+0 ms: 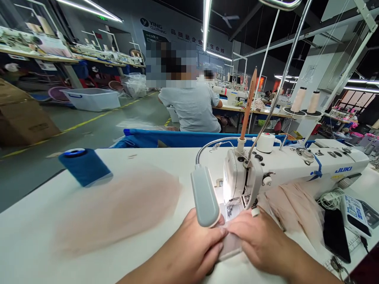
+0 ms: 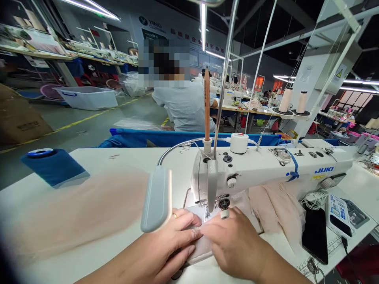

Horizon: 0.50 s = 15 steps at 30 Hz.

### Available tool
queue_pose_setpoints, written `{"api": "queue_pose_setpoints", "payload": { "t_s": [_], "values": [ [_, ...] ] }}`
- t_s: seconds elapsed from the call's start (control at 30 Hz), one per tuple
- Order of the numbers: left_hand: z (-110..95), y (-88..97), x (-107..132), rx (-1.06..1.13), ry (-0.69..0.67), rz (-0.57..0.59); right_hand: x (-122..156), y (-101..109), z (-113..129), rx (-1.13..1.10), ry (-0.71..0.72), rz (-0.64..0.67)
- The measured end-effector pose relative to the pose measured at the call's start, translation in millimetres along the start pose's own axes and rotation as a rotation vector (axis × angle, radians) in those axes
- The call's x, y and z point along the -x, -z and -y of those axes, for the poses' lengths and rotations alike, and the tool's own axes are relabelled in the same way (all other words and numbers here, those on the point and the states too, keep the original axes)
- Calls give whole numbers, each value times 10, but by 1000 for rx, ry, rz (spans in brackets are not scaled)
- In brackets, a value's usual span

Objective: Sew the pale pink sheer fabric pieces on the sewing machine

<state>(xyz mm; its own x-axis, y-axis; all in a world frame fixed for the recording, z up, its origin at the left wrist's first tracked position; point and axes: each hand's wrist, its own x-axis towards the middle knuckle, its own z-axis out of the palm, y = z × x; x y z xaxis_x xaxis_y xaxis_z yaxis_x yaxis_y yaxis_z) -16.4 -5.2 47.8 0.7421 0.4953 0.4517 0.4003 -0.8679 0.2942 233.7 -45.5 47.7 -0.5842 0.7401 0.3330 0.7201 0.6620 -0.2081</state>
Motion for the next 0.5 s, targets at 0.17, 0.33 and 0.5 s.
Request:
{"api": "queue_pose_setpoints", "payload": {
  "t_s": [0.17, 0.33, 0.5],
  "values": [
    [-83, 63, -21, 120, 37, 26, 17, -17, -62, 137, -123, 32],
    [-95, 46, -58, 231, -4, -8, 41, -24, -53, 88, -67, 40],
    [52, -122, -27, 130, -44, -121, 20, -62, 13, 43, 3, 79]
  ]
}}
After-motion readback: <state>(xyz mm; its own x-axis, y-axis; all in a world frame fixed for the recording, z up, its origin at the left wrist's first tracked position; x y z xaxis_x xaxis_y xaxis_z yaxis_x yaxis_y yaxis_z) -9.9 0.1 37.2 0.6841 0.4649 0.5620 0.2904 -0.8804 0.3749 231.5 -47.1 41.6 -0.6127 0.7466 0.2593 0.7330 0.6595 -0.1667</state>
